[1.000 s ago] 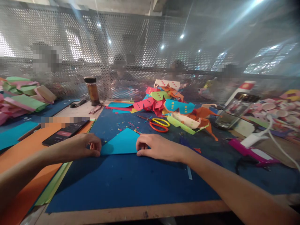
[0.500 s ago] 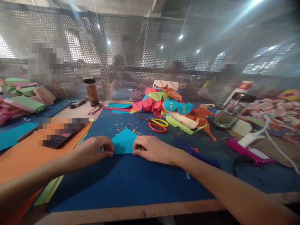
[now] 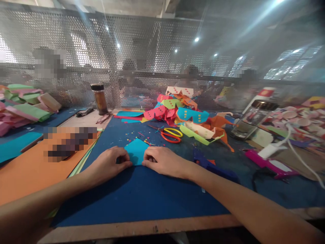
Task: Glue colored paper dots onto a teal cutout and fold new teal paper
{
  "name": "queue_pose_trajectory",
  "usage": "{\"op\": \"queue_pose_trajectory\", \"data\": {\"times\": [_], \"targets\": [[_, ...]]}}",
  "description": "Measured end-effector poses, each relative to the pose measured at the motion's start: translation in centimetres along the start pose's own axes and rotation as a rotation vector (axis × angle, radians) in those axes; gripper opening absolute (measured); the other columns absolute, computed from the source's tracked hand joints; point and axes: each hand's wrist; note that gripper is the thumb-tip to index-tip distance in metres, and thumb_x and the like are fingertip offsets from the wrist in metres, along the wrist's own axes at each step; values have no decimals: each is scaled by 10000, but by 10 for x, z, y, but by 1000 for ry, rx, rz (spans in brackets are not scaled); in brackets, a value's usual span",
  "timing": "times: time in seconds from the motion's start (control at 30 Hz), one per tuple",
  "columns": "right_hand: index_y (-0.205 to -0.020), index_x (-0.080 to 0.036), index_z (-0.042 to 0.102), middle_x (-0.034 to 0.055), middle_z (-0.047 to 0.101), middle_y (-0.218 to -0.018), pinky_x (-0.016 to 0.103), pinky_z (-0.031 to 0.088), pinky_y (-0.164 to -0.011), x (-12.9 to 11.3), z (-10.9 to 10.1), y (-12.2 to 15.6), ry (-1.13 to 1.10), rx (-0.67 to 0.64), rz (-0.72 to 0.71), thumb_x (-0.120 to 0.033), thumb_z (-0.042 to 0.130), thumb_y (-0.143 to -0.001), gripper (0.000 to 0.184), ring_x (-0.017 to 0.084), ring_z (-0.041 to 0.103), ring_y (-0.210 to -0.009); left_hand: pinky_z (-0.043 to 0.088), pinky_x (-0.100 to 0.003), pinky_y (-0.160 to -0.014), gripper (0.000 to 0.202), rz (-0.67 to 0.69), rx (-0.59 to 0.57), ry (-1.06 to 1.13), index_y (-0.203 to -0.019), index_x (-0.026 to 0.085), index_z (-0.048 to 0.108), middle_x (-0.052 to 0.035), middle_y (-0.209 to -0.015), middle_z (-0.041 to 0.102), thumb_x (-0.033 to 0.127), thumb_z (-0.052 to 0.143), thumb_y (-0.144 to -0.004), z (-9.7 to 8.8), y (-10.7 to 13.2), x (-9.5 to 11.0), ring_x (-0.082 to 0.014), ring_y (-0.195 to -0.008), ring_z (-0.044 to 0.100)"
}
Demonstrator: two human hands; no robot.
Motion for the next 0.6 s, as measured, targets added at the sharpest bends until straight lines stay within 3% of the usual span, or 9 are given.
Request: {"op": "queue_pose_trajectory", "data": {"times": [0.33,0.6], "targets": [[-764,-178,614,15,673,-807,263,348,-643,-4,0,-3,16,10,65,-233,634,-873,124,143,567,-734,406,-304,-684,150,74,23,-70,-774,202,617,-12,-756,666,291,559,-880,2,0,2,-203,-766,590],[-756,-186,598,-2,645,-761,259,319,-612,-4,3,-3,15,46,71,-253,642,-858,130,130,546,-695,404,-293,-652,105,35,14,-76,-827,217,617,-5,-742,646,301,576,-874,3,-1,2,-200,-742,607]]}}
Point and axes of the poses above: each hand's wrist, its own y-axis away from the middle knuckle, its own z-axis out of the palm, x = y × z
